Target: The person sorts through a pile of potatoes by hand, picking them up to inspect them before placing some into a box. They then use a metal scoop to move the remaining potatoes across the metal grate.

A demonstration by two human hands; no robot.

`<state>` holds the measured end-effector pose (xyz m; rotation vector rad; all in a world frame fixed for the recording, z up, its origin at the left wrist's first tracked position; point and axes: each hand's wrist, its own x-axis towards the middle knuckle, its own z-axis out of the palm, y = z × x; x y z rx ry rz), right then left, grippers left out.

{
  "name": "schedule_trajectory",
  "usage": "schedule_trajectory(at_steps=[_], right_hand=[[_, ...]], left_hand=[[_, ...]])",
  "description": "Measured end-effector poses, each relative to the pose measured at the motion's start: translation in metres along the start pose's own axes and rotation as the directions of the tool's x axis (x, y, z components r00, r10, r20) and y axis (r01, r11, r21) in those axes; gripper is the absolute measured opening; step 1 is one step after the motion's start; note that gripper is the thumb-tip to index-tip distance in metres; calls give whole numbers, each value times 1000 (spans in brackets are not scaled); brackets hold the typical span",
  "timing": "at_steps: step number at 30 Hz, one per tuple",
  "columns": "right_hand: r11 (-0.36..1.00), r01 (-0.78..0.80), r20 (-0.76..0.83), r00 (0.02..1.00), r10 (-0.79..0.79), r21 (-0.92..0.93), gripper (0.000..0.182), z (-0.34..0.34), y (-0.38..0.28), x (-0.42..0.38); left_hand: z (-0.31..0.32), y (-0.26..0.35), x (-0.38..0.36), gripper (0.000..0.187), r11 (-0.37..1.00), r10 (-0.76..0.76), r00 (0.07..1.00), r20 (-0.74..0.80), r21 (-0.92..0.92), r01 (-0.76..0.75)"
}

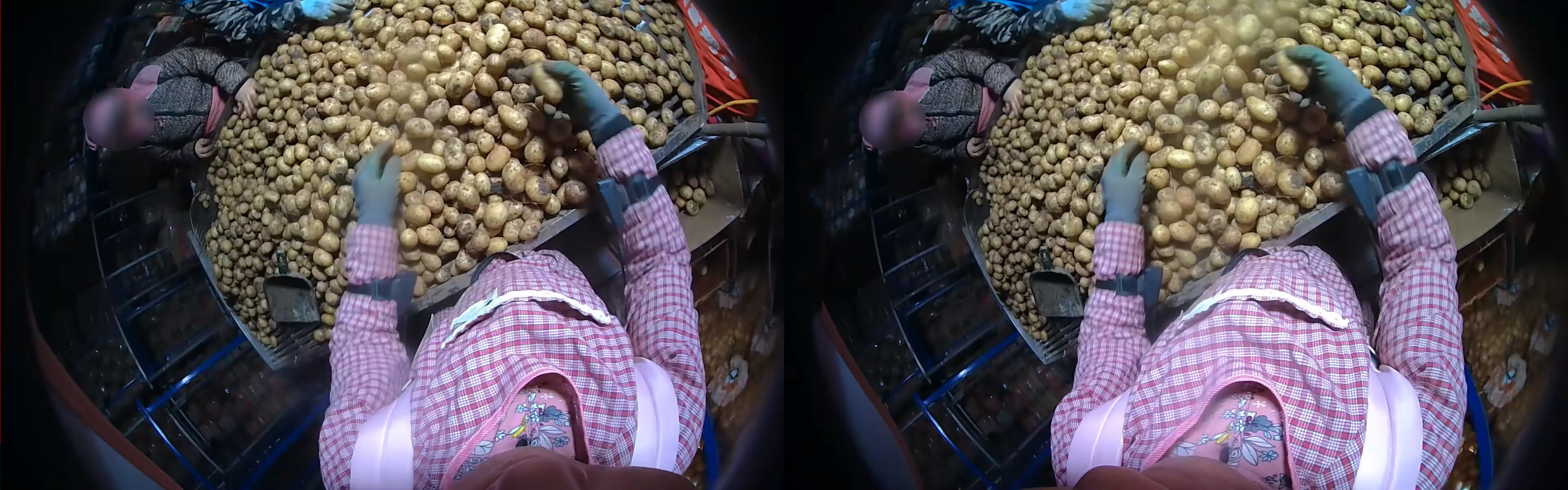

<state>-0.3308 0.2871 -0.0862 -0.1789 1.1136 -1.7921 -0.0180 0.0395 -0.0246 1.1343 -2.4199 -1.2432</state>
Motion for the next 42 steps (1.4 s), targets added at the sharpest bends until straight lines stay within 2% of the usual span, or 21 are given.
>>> schedule_trajectory(at_steps=[3,5,8,9,10,11,13,18,21,23,27,28,31,32,33,35,36,37,39,41,42], right_hand=[[958,62,-46,998,-51,280,48,22,-15,-46],[978,-5,-12,1000,8,209,44,24,-19,-61],[997,57,-100,994,-51,59,36,0,-6,-60],[995,99,-156,983,-98,-6,34,-11,-2,-65],[983,145,-190,968,-165,-116,27,-13,-7,-72],[981,53,-217,972,-94,-186,22,-30,-6,-76],[933,220,-234,928,-290,-284,19,-54,10,-78],[566,-16,-134,977,-168,-825,38,-34,14,-84],[449,-36,-116,982,-151,-893,45,-17,33,-61],[96,75,38,940,-340,-993,55,15,51,-41],[-78,-45,-41,998,-55,-996,53,38,27,-20],[-100,29,39,994,-101,-995,42,34,30,-13],[-75,83,81,996,27,-994,36,23,17,8],[227,27,61,987,147,-974,36,14,4,3],[523,57,88,995,36,-850,40,8,1,-12],[737,95,157,987,15,-669,44,-45,21,-13],[924,-73,57,993,101,-374,48,-14,-6,-53],[973,-32,47,998,44,-230,51,-18,3,-69],[991,-121,21,992,123,-58,54,-41,6,-92],[1000,31,-13,999,-30,5,54,-70,11,-113],[997,71,-186,980,-65,25,51,-69,6,-130]], left_hand=[[48,16,34,56,957,41,998,51,284,-53],[80,30,42,62,863,103,995,1,496,-90],[80,38,48,64,994,110,982,154,-5,-110],[75,56,39,60,938,-7,970,243,-334,90],[76,45,41,58,959,125,974,188,-273,-71],[75,34,45,55,951,260,956,133,-205,-230],[54,44,32,55,955,192,972,135,-256,-153],[15,4,8,42,987,32,993,113,-158,-14],[7,-22,5,38,990,-11,992,123,-141,28],[9,-29,-4,37,972,-77,989,126,-212,102],[7,-21,-10,38,979,-15,990,140,-200,43],[5,-24,-11,39,973,-27,991,133,-224,57],[2,-22,-15,38,964,-55,993,107,-254,81],[-2,-21,-16,35,978,-51,995,89,-195,67],[-6,-21,-18,34,982,-56,995,78,-175,69],[-13,-22,-21,32,986,-71,995,77,-143,82],[-12,-32,-20,31,984,-41,996,77,-170,53],[-11,-42,-19,31,980,-6,997,72,-196,20],[-7,-49,-18,30,959,-27,997,71,-280,46],[-5,-47,-17,28,963,-68,994,85,-254,87],[-8,-47,-14,27,968,-99,991,88,-221,117]])
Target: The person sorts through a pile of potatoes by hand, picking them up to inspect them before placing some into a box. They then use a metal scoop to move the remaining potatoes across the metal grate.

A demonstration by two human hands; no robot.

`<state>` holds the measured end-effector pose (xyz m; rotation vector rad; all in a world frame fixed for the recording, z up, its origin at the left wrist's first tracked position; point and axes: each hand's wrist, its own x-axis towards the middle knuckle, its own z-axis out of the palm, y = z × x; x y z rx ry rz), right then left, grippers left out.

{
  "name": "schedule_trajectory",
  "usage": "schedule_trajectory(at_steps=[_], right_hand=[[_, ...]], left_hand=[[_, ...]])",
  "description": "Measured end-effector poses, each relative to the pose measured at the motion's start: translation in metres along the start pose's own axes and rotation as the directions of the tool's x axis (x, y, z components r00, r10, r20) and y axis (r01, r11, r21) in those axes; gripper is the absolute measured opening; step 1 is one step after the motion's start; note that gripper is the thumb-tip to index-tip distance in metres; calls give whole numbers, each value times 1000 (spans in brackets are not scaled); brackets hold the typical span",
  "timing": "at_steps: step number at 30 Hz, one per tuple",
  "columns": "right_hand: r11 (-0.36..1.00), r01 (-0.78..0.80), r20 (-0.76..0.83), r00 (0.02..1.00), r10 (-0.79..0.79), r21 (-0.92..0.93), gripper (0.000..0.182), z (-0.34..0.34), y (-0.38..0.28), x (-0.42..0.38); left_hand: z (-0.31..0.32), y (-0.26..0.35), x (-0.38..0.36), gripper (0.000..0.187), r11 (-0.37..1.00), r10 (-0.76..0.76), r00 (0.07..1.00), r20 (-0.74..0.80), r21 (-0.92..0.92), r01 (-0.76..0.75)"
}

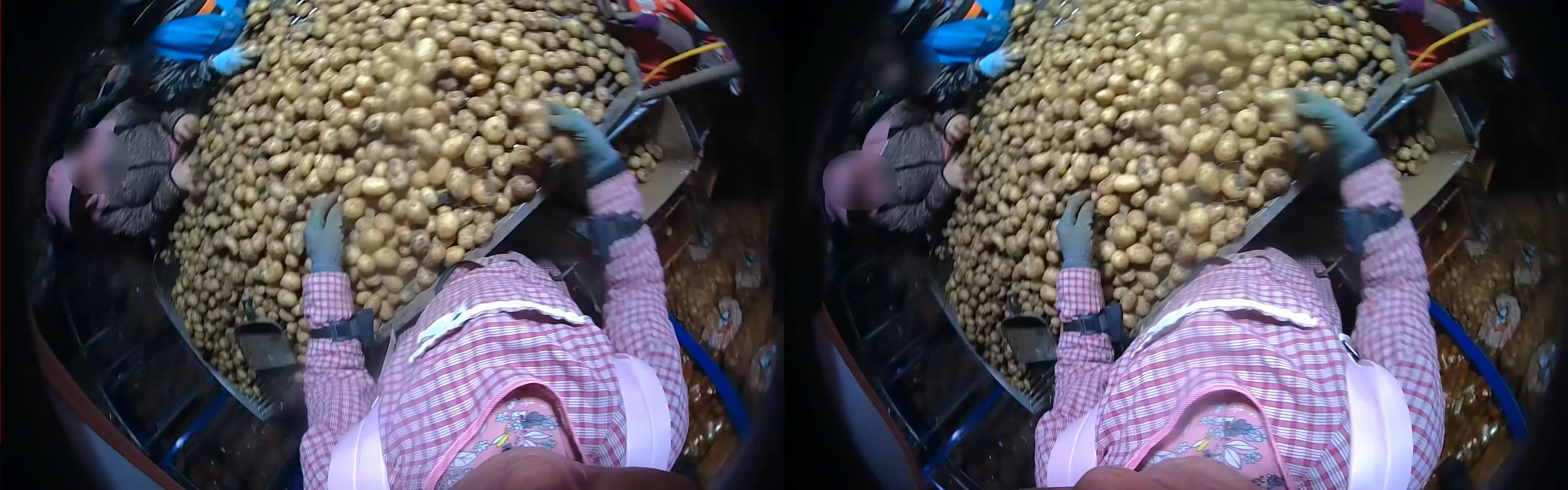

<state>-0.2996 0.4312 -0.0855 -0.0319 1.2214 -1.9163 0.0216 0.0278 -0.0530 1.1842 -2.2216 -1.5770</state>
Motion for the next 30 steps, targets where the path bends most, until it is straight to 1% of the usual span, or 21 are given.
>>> schedule_trajectory(at_steps=[1,2,3,4,5,6,7,9,10,11,12,15,16,18,19,21,23,25,26,29,30], right_hand=[[999,43,-172,984,-40,14,49,-1,-7,-17],[1000,-20,-80,997,19,-3,46,14,-38,-42],[999,-44,27,999,45,-23,54,-72,-34,-41],[1000,6,-181,983,-10,-25,54,-63,-50,-64],[990,-83,-84,994,74,-118,52,-123,-67,-78],[911,28,-157,982,-101,-412,50,-176,-76,-86],[733,98,-178,941,-289,-673,49,-216,-83,-95],[323,-84,-255,804,-538,-943,45,-259,-116,-106],[531,-41,-333,819,-467,-846,47,-203,-129,-104],[545,77,-260,817,-515,-835,50,-155,-123,-89],[632,133,-195,885,-422,-764,49,-103,-111,-72],[619,141,15,979,-204,-772,46,65,-48,-17],[602,164,134,986,-95,-781,43,103,-24,-1],[693,258,331,943,-30,-673,38,168,25,18],[725,255,401,916,33,-640,34,190,43,29],[547,374,447,895,0,-749,29,222,74,55],[431,376,435,900,43,-820,29,245,87,86],[79,500,499,866,-31,-862,27,261,101,117],[-44,482,475,872,121,-875,29,270,103,134],[-243,454,423,890,171,-857,33,288,121,154],[-299,453,414,891,186,-840,34,293,128,160]], left_hand=[[-10,-1,0,27,998,-40,999,-17,41,41],[-19,-5,0,27,994,36,999,-30,105,-32],[-26,-9,1,27,980,115,993,-34,166,-107],[-30,-12,1,27,992,79,995,-59,101,-73],[-34,-15,2,28,998,48,996,-78,30,-46],[-41,-20,4,28,1000,31,996,-86,3,-31],[-49,-28,6,29,1000,12,996,-88,-24,-15],[-55,-33,7,29,999,-7,995,-99,-48,2],[-55,-29,5,29,999,-12,994,-111,-43,8],[-56,-26,3,30,999,42,994,-103,21,-40],[-58,-22,0,30,992,97,991,-95,84,-89],[-67,-18,-7,35,995,56,984,-168,85,-42],[-78,-22,-10,37,981,78,977,-199,192,-39],[-102,-32,-22,41,917,122,963,-240,398,-17],[-104,-30,-30,42,923,63,967,-247,382,37],[-104,-26,-53,45,927,-59,967,-249,344,146],[-88,-29,-68,50,846,-68,990,-127,518,125],[-53,-14,-83,53,741,-93,993,-68,662,115],[-49,-21,-81,55,807,-87,993,-83,578,119],[-26,-47,-43,55,978,-106,991,-77,173,118],[-15,-42,-28,55,950,85,989,-118,309,-44]])
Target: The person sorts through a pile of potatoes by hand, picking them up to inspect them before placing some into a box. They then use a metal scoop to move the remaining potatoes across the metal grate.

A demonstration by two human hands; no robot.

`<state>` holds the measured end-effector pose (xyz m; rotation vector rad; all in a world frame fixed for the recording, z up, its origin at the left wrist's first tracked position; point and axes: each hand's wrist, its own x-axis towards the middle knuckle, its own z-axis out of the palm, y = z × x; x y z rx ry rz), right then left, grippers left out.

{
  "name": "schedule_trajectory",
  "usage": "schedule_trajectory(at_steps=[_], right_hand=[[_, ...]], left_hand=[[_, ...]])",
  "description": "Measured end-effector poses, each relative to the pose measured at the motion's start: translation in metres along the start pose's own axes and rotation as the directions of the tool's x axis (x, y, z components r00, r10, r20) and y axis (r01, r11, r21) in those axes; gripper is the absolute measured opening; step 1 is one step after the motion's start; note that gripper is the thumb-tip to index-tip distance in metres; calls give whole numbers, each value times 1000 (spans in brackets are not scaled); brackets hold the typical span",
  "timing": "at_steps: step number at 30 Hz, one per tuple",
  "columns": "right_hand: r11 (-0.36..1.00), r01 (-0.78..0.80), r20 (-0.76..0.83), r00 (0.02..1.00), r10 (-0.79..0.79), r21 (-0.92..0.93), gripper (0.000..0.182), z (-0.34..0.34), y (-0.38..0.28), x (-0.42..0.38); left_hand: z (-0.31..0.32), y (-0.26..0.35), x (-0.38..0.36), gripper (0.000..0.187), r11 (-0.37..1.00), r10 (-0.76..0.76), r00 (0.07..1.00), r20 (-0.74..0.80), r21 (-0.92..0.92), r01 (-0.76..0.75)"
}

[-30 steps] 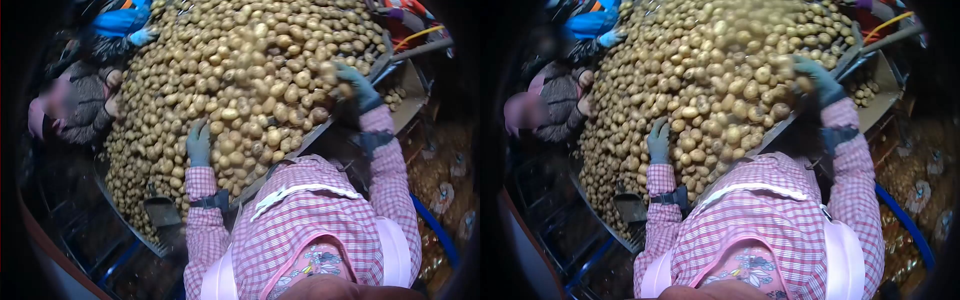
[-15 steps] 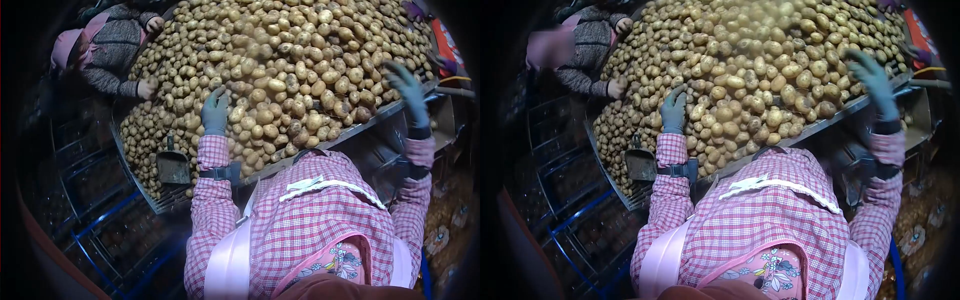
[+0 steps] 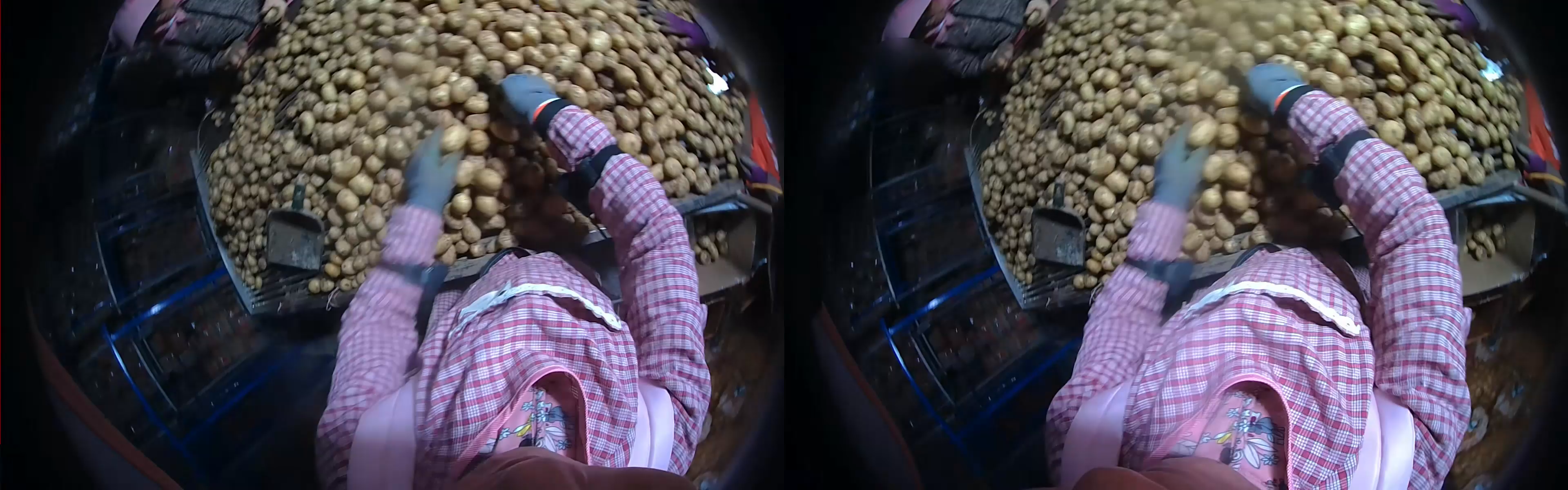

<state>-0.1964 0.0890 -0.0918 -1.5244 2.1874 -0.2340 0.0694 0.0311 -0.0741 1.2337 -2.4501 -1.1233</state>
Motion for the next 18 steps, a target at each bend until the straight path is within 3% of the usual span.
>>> schedule_trajectory(at_steps=[1,3,4,7,9,11,13,14,15,17,18], right_hand=[[1000,27,-15,1000,-27,-3,30,0,2,4],[982,144,16,990,-143,-121,27,-8,16,11],[987,113,80,991,-104,-111,25,-16,10,10],[978,104,139,987,-79,-182,24,-14,9,9],[979,163,50,986,-158,-119,24,-7,12,6],[983,134,30,991,-131,-126,27,5,17,9],[997,79,172,982,-77,-8,30,-8,9,7],[994,70,230,969,-87,81,32,-18,5,5],[993,42,202,977,-64,108,32,-2,14,13],[978,55,210,973,-98,200,34,7,22,17],[974,69,205,972,-114,215,36,13,28,21]], left_hand=[[10,12,11,55,977,179,982,-63,132,-169],[24,25,24,54,985,143,989,-37,-93,-146],[12,45,17,53,979,168,985,-41,-107,-172],[-31,-4,19,51,966,249,934,-258,-6,-259],[-94,-50,14,49,923,293,864,-408,357,-145],[-132,-80,-7,52,938,1,846,-533,293,183],[-124,-103,2,56,829,-172,870,-463,408,381],[-119,-57,6,63,906,-288,896,-338,209,369],[-99,-25,17,70,804,-350,866,-356,360,473],[-79,-8,39,75,895,-346,883,-318,169,412],[-64,-13,50,77,909,-255,900,-353,229,347]])
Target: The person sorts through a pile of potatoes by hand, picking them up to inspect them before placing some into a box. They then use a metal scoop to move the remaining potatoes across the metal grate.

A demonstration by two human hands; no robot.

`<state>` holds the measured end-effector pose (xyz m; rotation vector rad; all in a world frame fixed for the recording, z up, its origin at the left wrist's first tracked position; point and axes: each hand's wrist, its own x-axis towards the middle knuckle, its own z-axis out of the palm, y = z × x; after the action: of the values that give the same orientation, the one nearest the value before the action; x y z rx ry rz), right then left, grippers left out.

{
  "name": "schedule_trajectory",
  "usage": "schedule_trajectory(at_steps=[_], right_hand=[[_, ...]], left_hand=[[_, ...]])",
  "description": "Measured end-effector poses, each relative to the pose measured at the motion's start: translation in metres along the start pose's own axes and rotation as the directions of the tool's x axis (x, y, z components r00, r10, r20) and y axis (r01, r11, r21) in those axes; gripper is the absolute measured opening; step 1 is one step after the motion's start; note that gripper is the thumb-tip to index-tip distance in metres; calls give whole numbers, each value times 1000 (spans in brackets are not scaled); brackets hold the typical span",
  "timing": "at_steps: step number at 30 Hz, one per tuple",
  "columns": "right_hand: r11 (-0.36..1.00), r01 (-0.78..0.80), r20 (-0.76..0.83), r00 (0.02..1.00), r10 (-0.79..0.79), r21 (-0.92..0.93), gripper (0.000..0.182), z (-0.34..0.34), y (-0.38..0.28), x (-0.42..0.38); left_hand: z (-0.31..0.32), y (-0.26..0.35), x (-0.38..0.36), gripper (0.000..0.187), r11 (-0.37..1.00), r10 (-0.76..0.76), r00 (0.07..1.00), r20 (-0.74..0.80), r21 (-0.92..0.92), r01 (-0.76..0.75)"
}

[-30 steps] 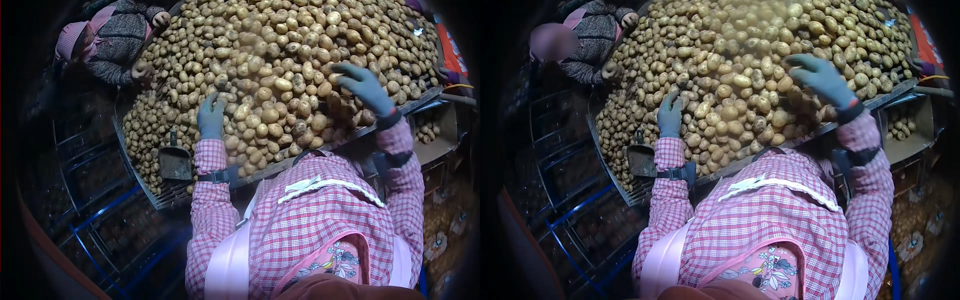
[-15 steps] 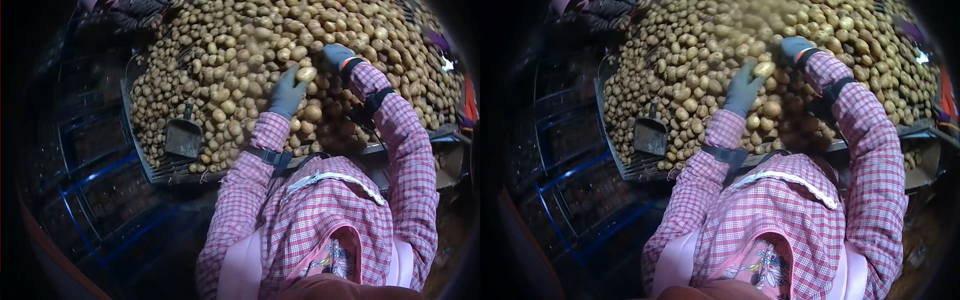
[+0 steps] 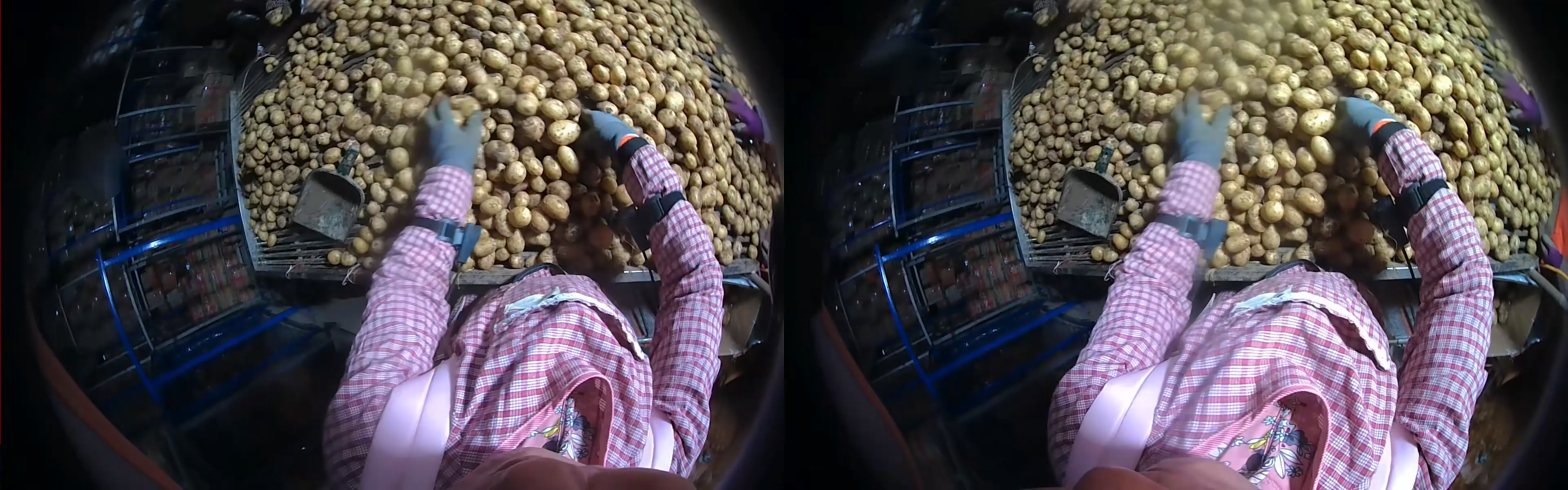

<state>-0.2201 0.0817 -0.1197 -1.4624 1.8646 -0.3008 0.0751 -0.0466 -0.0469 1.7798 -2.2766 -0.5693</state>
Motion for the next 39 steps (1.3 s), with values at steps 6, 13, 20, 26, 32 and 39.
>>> schedule_trajectory(at_steps=[6,13,20,26,32,39], right_hand=[[990,-132,47,990,130,44,48,-9,-10,-7],[197,160,-199,960,199,967,38,-47,-8,-102],[56,57,-68,972,224,997,40,-6,-50,-132],[219,151,-140,988,-67,964,38,32,-135,-115],[84,191,-179,975,-130,978,40,56,-161,-109],[79,42,-37,997,-70,996,38,69,-129,-142]], left_hand=[[11,70,-26,69,861,392,912,123,-400,-316],[-44,-82,19,42,876,143,988,-58,-457,-154],[-43,-120,101,60,989,146,988,-55,-9,-147],[-46,-77,73,40,294,62,882,468,-853,432],[-60,-26,-27,40,247,577,513,636,-734,632],[-22,28,-85,35,647,546,651,527,-759,71]])
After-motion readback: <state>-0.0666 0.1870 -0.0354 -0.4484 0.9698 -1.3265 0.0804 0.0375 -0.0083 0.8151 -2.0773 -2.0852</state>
